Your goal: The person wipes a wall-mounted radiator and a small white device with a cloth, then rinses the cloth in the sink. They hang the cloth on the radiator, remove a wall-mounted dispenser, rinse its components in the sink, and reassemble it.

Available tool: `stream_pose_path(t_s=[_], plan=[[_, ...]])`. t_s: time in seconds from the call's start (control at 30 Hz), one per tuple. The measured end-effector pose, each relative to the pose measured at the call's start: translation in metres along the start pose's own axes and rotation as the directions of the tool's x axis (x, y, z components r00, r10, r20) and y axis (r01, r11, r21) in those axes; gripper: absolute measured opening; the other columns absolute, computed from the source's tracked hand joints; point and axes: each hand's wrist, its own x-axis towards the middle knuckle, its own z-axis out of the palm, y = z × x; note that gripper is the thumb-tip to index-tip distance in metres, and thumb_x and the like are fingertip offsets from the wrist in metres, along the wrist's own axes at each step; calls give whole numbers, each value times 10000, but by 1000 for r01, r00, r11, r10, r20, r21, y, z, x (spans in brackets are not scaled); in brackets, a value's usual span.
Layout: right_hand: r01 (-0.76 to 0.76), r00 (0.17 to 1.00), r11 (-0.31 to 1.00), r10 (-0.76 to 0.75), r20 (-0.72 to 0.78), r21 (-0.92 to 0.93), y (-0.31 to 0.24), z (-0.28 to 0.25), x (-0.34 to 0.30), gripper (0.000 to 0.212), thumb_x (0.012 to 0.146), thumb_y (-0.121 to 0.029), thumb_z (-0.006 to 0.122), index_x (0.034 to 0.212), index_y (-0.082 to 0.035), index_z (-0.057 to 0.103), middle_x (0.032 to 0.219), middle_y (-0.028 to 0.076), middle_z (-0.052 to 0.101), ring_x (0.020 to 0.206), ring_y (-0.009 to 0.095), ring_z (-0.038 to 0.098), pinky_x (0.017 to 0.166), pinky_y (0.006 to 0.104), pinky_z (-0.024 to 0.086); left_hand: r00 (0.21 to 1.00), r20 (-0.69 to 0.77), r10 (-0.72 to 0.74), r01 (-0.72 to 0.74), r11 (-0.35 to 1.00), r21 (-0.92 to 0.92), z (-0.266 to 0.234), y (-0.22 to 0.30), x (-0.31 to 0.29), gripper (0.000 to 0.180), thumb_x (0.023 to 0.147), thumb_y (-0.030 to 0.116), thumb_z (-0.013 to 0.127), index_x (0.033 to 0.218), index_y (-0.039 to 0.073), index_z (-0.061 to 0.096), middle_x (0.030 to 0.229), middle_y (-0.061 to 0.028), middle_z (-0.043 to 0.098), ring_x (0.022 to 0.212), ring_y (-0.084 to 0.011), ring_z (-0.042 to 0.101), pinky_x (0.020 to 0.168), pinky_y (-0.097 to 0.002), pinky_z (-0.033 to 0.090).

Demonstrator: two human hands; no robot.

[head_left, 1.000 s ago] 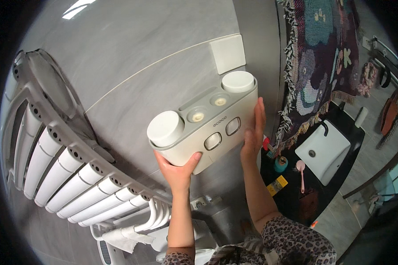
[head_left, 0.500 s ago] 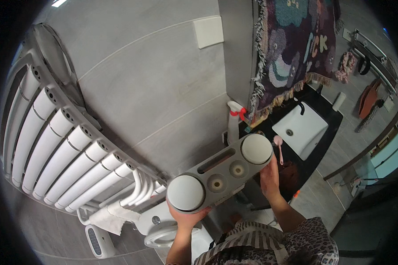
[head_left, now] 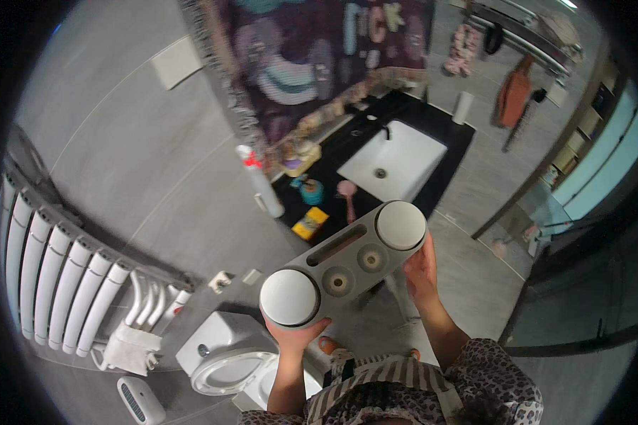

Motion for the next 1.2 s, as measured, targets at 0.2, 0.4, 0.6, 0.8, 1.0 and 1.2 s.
stream_pose_path(t_s=[0.2, 0.4, 0.6, 0.8, 1.0, 1.2], plan=[[-47, 981, 990, 20, -193, -136, -73, -129, -47, 825, 783, -198, 626, 1428, -41, 136, 1453, 113, 221, 1352, 245, 189, 1091, 384, 172, 982, 182, -55, 65, 997, -49, 125, 56, -47, 1018, 419, 302, 913, 1216, -33, 376, 1145, -134, 545, 1039, -231, 539, 906, -369, 419], [46, 973, 946, -115, -198, -321, -141, -229, -57, 872, 732, -233, 666, 1418, -44, 161, 1402, 105, 298, 1321, 237, 257, 1080, 384, 197, 909, 416, -12, 109, 971, -211, 236, 83, -74, 826, 504, 256, 885, 1141, -60, 466, 1040, -116, 598, 943, -203, 567, 847, -329, 444], [86, 972, 924, -160, -172, -373, -151, -305, -57, 975, 697, -260, 739, 1431, -66, 126, 1439, 138, 246, 1332, 265, 242, 1092, 444, 191, 904, 426, -25, 112, 977, -181, 299, 98, -97, 779, 514, 217, 877, 1128, -43, 475, 1045, -121, 581, 954, -207, 557, 868, -327, 429], [9, 989, 954, -52, -139, -299, -147, -346, -45, 1012, 652, -191, 742, 1438, -96, 111, 1444, 123, 240, 1350, 258, 210, 1107, 444, 143, 926, 376, 20, 16, 996, -92, 326, 73, -92, 1067, 505, 230, 875, 1315, 19, 215, 1269, -162, 416, 1143, -253, 459, 972, -377, 367], [-26, 989, 929, -29, -143, -369, -137, -396, -4, 1041, 582, -84, 731, 1436, -133, 137, 1447, 94, 230, 1339, 256, 230, 1094, 444, 205, 895, 220, 389, -318, 900, -297, 388, 95, -54, 948, 574, 149, 827, 1316, 62, 242, 1311, -212, 386, 1213, -306, 417, 1011, -416, 337], [65, 995, 887, -94, -42, -456, -102, -435, 90, 832, 783, -248, 684, 1424, -123, 169, 1423, 78, 294, 1286, 210, 338, 1039, 397, 330, 943, 151, 296, -196, 863, -466, 464, 29, 7, 1022, 615, 185, 816, 1404, 78, 175, 1326, -205, 402, 1240, -304, 401, 1047, -412, 304]])
